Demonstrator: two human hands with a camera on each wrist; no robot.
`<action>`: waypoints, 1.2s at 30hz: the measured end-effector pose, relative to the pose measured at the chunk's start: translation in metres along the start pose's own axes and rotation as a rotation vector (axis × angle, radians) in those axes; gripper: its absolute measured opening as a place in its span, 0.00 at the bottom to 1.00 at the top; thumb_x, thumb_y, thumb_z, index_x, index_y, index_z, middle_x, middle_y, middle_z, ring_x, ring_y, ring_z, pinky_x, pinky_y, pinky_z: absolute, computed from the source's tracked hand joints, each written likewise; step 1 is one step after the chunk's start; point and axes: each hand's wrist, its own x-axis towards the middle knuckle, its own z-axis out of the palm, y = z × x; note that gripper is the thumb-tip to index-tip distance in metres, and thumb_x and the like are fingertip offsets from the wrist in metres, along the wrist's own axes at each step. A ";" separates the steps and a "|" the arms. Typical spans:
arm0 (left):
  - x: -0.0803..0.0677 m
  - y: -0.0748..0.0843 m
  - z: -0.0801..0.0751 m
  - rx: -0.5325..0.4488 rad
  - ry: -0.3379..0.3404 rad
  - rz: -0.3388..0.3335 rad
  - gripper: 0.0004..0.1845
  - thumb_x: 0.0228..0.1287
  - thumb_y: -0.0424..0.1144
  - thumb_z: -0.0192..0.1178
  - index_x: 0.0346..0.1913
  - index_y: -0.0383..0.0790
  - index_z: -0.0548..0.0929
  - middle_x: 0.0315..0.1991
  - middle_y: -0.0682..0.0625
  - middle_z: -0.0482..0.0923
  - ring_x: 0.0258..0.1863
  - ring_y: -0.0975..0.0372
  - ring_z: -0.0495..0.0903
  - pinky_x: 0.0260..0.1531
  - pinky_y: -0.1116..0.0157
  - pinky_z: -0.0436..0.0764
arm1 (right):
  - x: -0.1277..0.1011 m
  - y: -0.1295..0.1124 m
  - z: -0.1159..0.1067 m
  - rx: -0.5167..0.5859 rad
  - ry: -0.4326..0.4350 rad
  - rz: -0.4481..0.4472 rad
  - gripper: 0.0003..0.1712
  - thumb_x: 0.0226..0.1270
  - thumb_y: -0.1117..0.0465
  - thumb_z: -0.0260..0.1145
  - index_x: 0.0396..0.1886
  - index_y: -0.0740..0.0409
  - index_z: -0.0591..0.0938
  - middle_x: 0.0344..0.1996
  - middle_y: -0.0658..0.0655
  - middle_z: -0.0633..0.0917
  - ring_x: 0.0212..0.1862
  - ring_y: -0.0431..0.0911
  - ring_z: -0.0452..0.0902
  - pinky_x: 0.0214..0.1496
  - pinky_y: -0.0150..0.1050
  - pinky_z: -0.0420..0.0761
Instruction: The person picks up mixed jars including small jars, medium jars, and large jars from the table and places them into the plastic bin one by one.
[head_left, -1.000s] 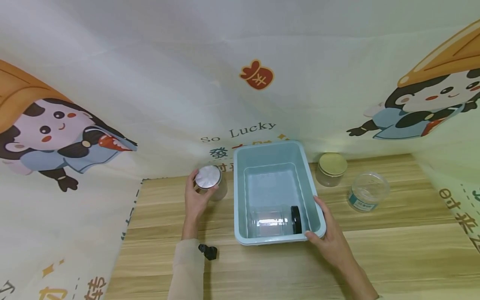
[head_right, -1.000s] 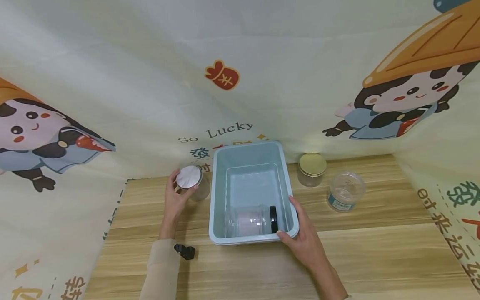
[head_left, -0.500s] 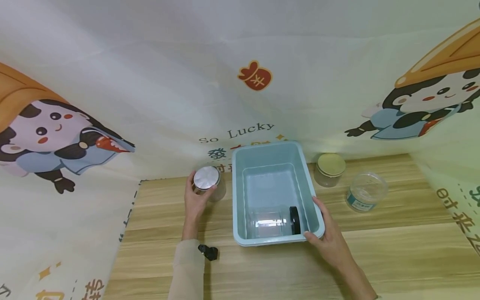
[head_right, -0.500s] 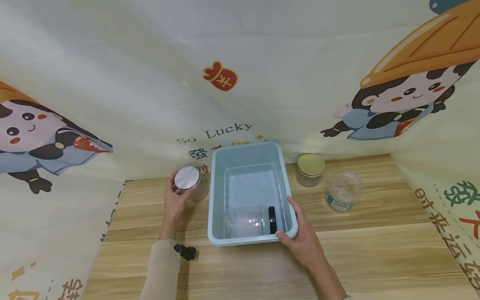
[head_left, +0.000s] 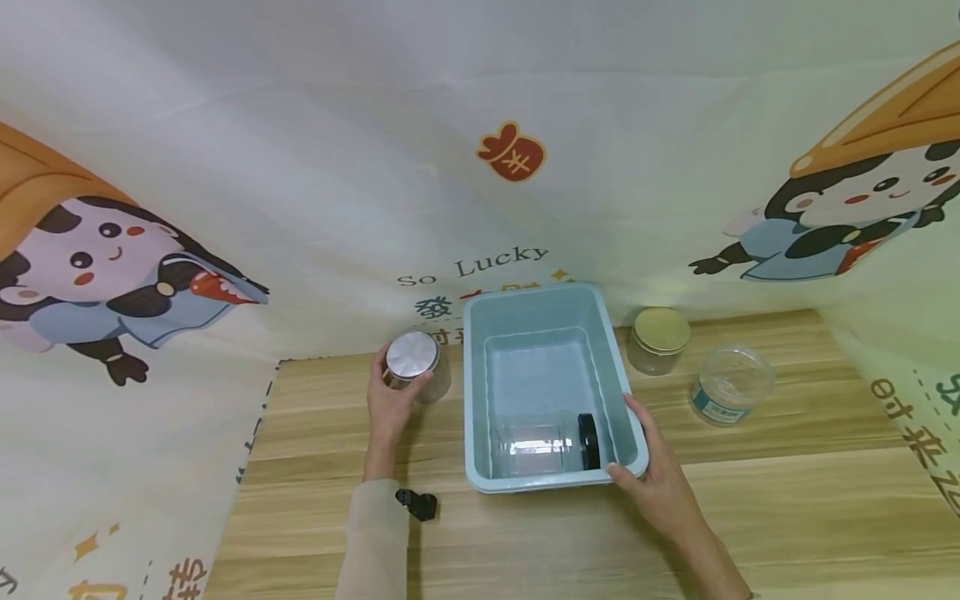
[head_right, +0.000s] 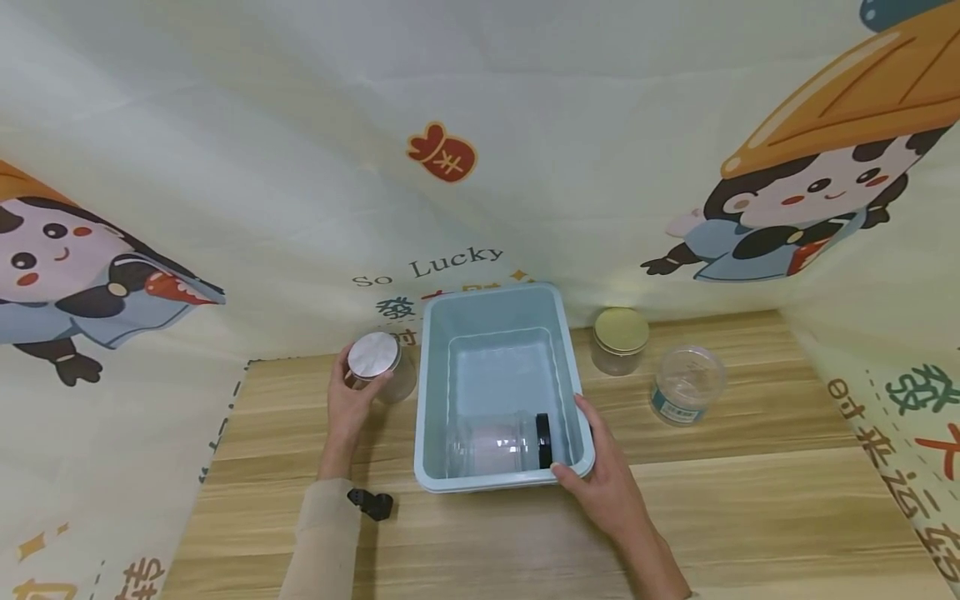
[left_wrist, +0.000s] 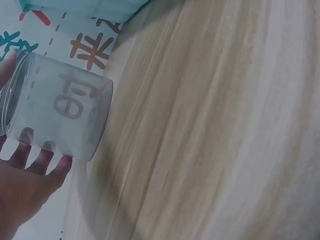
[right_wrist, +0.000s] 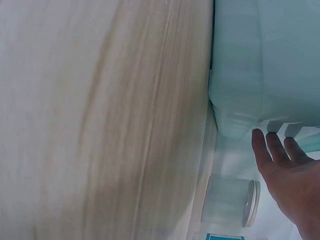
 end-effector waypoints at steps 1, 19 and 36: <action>0.002 -0.005 0.000 -0.006 0.001 0.001 0.46 0.52 0.27 0.74 0.73 0.31 0.60 0.67 0.30 0.63 0.64 0.41 0.68 0.63 0.48 0.70 | 0.000 0.000 0.000 0.004 0.001 0.000 0.52 0.54 0.64 0.72 0.78 0.46 0.58 0.70 0.63 0.69 0.60 0.52 0.70 0.57 0.38 0.72; 0.004 -0.040 0.000 -0.124 0.082 0.081 0.46 0.50 0.27 0.75 0.72 0.42 0.63 0.64 0.34 0.67 0.59 0.48 0.72 0.59 0.61 0.75 | -0.004 0.001 0.005 0.021 0.015 0.003 0.53 0.53 0.65 0.72 0.78 0.46 0.58 0.70 0.62 0.70 0.58 0.48 0.71 0.57 0.29 0.69; -0.004 0.000 -0.006 -0.037 0.102 0.009 0.45 0.52 0.26 0.72 0.73 0.35 0.62 0.67 0.30 0.65 0.61 0.42 0.66 0.62 0.42 0.66 | -0.001 0.002 0.003 0.038 0.021 -0.012 0.51 0.54 0.64 0.71 0.78 0.47 0.59 0.68 0.62 0.71 0.57 0.45 0.70 0.56 0.29 0.69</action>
